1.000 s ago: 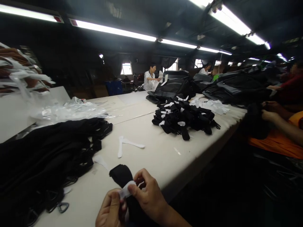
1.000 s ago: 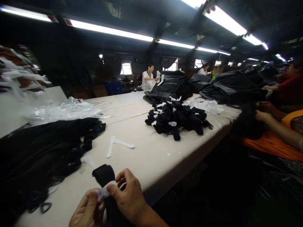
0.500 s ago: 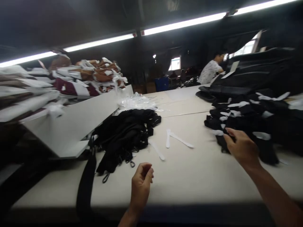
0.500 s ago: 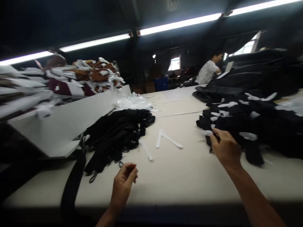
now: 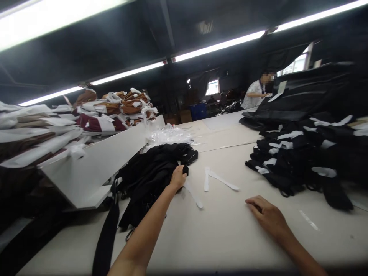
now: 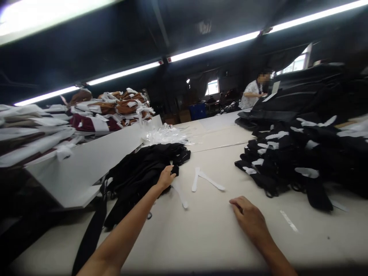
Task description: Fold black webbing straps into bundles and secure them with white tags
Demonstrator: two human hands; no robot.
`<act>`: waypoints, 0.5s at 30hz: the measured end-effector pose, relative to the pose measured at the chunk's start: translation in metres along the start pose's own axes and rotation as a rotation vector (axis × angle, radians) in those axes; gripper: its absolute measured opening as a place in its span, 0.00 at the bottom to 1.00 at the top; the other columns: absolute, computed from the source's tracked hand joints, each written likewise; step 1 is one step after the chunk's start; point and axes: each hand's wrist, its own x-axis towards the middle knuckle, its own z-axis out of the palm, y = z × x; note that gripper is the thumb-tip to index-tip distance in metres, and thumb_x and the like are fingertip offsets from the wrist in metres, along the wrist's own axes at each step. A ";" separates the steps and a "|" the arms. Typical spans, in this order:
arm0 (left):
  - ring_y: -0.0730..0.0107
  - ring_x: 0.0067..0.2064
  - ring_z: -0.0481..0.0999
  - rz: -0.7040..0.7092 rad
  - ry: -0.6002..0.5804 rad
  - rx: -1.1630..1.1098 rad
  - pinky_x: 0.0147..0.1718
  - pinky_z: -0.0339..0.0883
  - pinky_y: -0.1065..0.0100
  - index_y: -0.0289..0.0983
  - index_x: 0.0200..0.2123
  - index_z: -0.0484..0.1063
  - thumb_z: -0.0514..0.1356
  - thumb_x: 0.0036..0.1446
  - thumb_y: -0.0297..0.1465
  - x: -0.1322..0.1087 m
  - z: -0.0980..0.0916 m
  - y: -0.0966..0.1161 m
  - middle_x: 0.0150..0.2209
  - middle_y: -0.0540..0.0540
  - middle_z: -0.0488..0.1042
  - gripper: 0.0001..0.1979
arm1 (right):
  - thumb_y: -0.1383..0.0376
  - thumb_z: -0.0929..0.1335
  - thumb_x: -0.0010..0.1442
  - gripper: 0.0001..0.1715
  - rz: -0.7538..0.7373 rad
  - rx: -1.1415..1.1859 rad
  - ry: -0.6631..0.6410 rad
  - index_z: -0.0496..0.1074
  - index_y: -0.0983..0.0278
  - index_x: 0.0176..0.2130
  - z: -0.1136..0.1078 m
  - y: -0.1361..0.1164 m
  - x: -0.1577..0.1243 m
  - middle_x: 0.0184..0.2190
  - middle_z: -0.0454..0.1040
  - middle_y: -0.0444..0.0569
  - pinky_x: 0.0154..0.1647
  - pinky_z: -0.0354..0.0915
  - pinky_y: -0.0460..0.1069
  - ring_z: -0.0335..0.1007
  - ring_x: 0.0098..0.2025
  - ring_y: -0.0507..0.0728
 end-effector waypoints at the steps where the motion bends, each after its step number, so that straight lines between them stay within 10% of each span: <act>1: 0.52 0.57 0.69 -0.024 -0.025 0.036 0.55 0.65 0.45 0.35 0.54 0.68 0.62 0.61 0.33 0.008 0.007 0.001 0.57 0.39 0.68 0.19 | 0.57 0.62 0.59 0.15 -0.014 0.008 0.007 0.76 0.58 0.35 -0.001 -0.002 -0.001 0.40 0.79 0.49 0.46 0.68 0.55 0.76 0.42 0.61; 8: 0.53 0.56 0.69 -0.117 -0.094 0.160 0.56 0.63 0.44 0.34 0.49 0.71 0.62 0.61 0.35 0.033 0.023 0.003 0.53 0.40 0.71 0.15 | 0.64 0.60 0.61 0.16 0.011 0.020 -0.012 0.76 0.59 0.36 -0.010 -0.020 0.000 0.39 0.78 0.49 0.45 0.66 0.53 0.75 0.41 0.58; 15: 0.64 0.39 0.75 -0.230 0.001 -0.145 0.40 0.72 0.59 0.33 0.39 0.72 0.61 0.62 0.37 0.038 -0.015 0.018 0.39 0.46 0.74 0.12 | 0.62 0.60 0.60 0.16 0.047 0.108 -0.037 0.76 0.59 0.37 -0.013 -0.015 0.004 0.38 0.78 0.49 0.45 0.65 0.54 0.74 0.41 0.59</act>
